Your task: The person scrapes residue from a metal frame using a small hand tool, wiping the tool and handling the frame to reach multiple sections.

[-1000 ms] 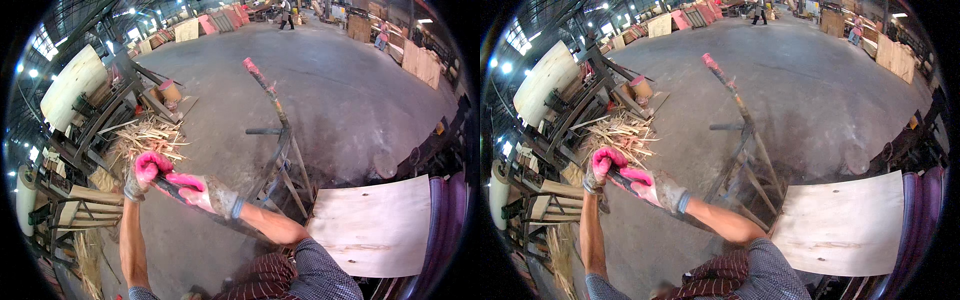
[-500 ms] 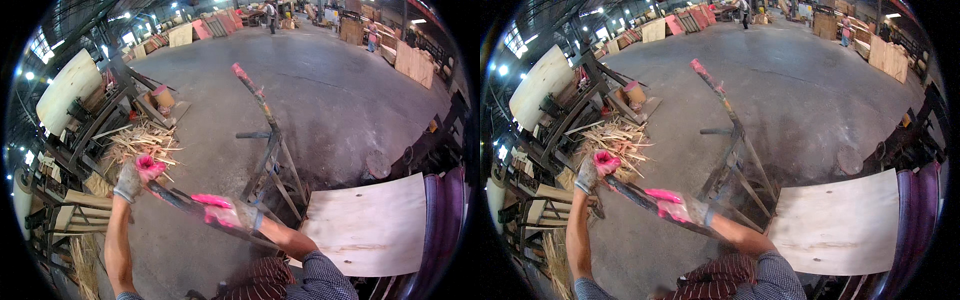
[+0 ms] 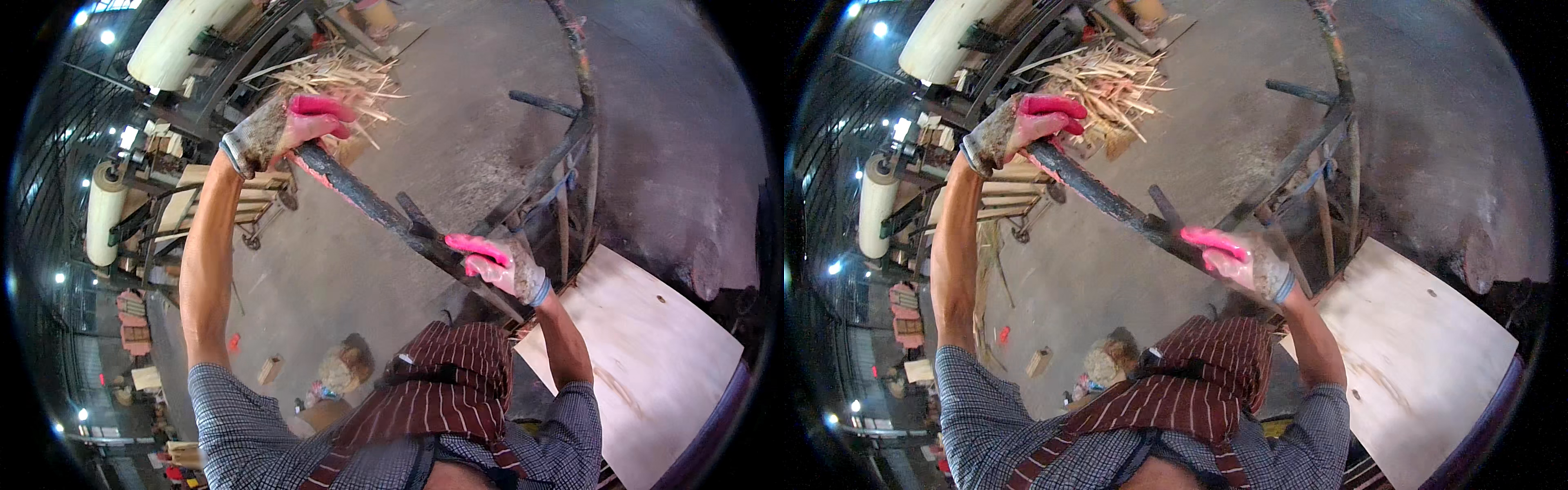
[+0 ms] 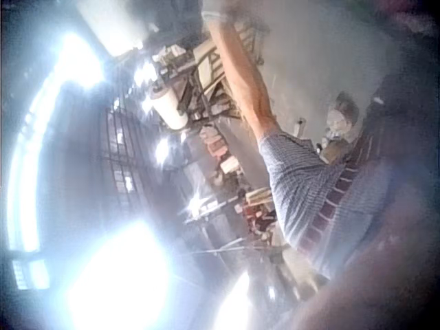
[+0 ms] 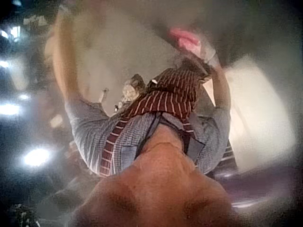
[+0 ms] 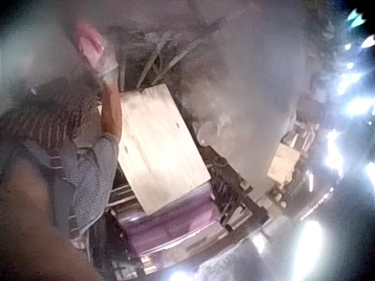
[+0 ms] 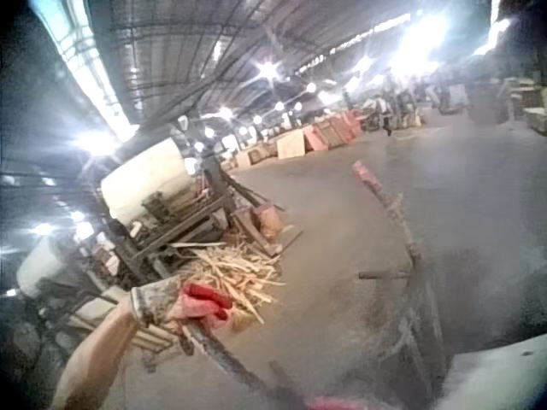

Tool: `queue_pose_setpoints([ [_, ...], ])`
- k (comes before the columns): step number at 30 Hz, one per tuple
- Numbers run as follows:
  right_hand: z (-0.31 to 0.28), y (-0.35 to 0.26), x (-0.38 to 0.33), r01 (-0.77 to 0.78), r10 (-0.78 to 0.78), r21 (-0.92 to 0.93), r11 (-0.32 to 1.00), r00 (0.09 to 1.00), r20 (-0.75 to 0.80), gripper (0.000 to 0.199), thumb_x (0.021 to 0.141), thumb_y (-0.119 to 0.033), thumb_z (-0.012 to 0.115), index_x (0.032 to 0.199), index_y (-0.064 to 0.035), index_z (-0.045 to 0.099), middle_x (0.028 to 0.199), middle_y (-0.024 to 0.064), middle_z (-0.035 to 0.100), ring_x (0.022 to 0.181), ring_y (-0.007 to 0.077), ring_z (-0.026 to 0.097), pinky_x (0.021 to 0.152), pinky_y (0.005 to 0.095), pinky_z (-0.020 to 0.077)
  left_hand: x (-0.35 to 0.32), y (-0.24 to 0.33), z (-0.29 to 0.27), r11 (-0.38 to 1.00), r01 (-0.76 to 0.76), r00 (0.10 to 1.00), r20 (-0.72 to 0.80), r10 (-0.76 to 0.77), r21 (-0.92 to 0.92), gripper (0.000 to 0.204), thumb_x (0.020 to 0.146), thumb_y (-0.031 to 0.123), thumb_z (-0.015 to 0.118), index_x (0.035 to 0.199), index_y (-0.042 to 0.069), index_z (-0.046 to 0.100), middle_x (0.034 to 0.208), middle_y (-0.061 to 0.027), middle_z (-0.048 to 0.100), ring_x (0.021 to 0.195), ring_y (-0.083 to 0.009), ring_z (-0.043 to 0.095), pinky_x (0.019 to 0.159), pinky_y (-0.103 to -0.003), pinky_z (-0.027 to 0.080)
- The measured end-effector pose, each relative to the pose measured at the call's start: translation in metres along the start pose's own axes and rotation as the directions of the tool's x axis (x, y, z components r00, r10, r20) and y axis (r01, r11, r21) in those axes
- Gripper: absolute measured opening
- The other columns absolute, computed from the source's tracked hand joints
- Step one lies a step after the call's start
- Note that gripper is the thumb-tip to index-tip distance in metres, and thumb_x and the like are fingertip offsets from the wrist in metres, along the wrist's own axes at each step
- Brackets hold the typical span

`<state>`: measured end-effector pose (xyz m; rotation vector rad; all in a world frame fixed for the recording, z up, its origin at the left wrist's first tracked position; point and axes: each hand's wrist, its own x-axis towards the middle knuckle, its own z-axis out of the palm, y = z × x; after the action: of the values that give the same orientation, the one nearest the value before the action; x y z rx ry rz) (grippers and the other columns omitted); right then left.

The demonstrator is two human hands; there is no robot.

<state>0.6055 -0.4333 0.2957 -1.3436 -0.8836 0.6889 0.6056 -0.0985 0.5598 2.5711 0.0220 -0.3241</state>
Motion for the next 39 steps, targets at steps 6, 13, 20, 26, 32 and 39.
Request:
queue_pose_setpoints([
  [6,0.012,-0.023,0.052,0.116,-0.117,0.021,0.993,0.993,0.017,0.039,0.100,-0.014,0.056,0.139,-0.0076,0.060,0.093,0.0037,0.064,0.075,0.0108,0.058,0.068,0.0276,0.0481,-0.008,-0.005,-0.006,0.978,-0.173,0.985,0.048,0.169,0.120,0.040,0.099,0.031,0.057,0.128,0.006,0.067,0.105,-0.0047,0.075,0.076,-0.0076,0.066,0.066,-0.023,0.054],
  [13,0.017,-0.062,0.134,0.161,-0.184,0.142,0.977,0.968,0.169,0.043,0.104,-0.017,0.052,0.147,-0.0117,0.052,0.103,-0.0006,0.062,0.076,0.0088,0.053,0.073,0.0253,0.0487,-0.008,0.000,0.001,0.934,0.150,0.988,0.004,-0.157,-0.324,0.049,0.102,0.043,0.055,0.130,0.004,0.063,0.112,-0.0094,0.073,0.087,-0.0135,0.069,0.072,-0.028,0.057],
  [20,0.023,-0.069,0.151,0.233,-0.316,0.421,0.877,0.938,0.141,0.041,0.105,-0.020,0.052,0.145,-0.0115,0.054,0.091,-0.0009,0.060,0.074,0.0082,0.054,0.073,0.0250,0.0505,-0.002,-0.011,-0.012,0.896,0.367,0.930,0.126,-0.345,-0.251,0.041,0.098,0.034,0.055,0.121,0.001,0.066,0.108,-0.0135,0.071,0.093,-0.0234,0.068,0.086,-0.036,0.054],
  [26,-0.002,-0.057,0.085,0.026,-0.058,0.151,0.988,0.976,0.208,0.043,0.104,-0.019,0.052,0.147,-0.0139,0.053,0.086,0.0002,0.060,0.074,0.0089,0.056,0.070,0.0260,0.0499,-0.002,-0.046,-0.016,0.875,-0.226,0.974,0.100,0.203,0.429,0.067,0.086,0.006,0.065,0.149,0.000,0.041,0.140,-0.0217,0.056,0.127,-0.0340,0.058,0.106,-0.039,0.048],
  [32,0.013,-0.065,0.160,-0.064,-0.044,0.366,0.929,0.959,0.279,0.046,0.103,-0.026,0.055,0.148,-0.0189,0.051,0.081,0.0004,0.063,0.059,0.0030,0.048,0.050,0.0195,0.0396,-0.003,-0.038,-0.022,0.825,-0.385,0.922,0.208,0.326,0.414,0.063,0.091,0.014,0.064,0.149,0.001,0.041,0.132,-0.0183,0.063,0.123,-0.0294,0.061,0.105,-0.037,0.048],
  [39,-0.003,-0.046,0.129,-0.096,-0.046,0.437,0.894,0.952,0.302,0.050,0.102,-0.031,0.057,0.150,-0.0213,0.049,0.076,-0.0024,0.061,0.055,0.0010,0.042,0.045,0.0182,0.0331,-0.001,-0.009,-0.005,0.983,-0.088,0.995,-0.020,0.093,0.162,0.036,0.099,0.033,0.059,0.098,-0.002,0.069,0.079,-0.0096,0.073,0.064,-0.0147,0.070,0.064,-0.031,0.059],
])
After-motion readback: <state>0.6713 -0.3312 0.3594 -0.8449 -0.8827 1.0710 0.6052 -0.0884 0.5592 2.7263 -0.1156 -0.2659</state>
